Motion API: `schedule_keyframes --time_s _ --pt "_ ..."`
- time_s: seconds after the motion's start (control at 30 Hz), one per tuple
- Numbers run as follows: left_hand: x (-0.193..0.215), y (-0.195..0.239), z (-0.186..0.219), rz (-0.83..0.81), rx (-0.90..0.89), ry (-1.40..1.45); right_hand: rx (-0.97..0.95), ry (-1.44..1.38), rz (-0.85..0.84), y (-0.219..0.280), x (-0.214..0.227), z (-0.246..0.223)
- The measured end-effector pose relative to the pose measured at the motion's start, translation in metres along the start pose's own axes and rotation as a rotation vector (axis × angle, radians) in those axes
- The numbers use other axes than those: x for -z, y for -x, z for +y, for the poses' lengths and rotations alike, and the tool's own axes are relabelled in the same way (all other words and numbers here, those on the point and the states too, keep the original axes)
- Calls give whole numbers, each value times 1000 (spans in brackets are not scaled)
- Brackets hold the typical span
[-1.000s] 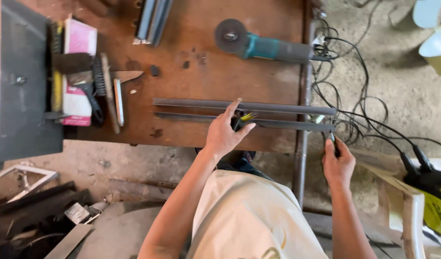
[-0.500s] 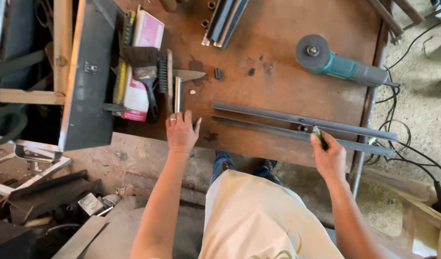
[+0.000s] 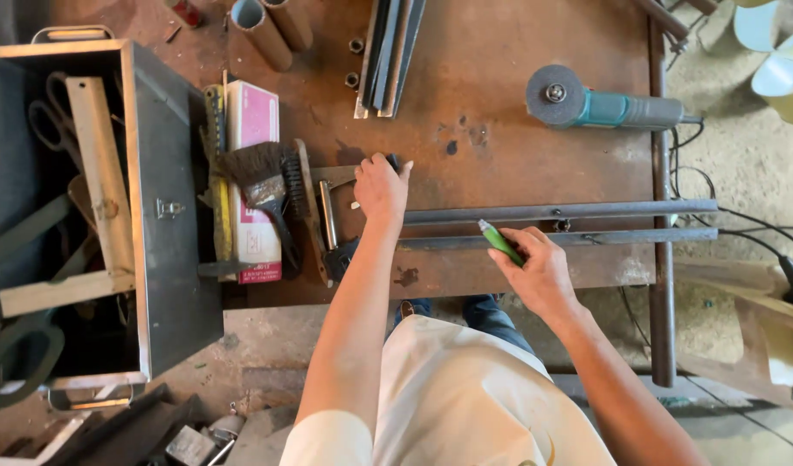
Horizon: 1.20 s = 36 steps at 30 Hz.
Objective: Measuring and cutting metal bars using a tape measure and an angle grinder.
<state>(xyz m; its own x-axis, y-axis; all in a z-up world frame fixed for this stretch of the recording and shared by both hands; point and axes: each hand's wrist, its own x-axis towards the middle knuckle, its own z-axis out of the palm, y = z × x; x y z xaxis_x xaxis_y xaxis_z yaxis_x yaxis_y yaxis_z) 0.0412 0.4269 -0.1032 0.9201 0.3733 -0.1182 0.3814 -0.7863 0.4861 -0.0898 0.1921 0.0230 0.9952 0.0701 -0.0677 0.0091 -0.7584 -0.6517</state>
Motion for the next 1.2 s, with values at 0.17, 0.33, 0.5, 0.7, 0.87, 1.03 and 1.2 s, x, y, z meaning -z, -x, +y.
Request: schedule_keyframes --time_s 0.17,0.33,0.5,0.7,0.87,1.03,1.2 --pt "-13 -6 -11 -60 -228 137 -37 -117 72 -6 21 -29" --pt "45 41 12 -371 -373 815 73 -21 144 -25 38 -54" --pt "86 65 20 -352 -505 746 139 4 122 -44 39 -64" --pt "113 77 22 -242 -691 619 198 31 12 -50 33 -66" --pt "102 84 14 -400 -391 1011 262 -92 -7 -48 34 -68" --pt "97 86 37 -275 -31 635 266 -200 -94 -33 20 -76" --pt "57 101 26 -169 -76 589 434 -177 56 -19 0 -63"
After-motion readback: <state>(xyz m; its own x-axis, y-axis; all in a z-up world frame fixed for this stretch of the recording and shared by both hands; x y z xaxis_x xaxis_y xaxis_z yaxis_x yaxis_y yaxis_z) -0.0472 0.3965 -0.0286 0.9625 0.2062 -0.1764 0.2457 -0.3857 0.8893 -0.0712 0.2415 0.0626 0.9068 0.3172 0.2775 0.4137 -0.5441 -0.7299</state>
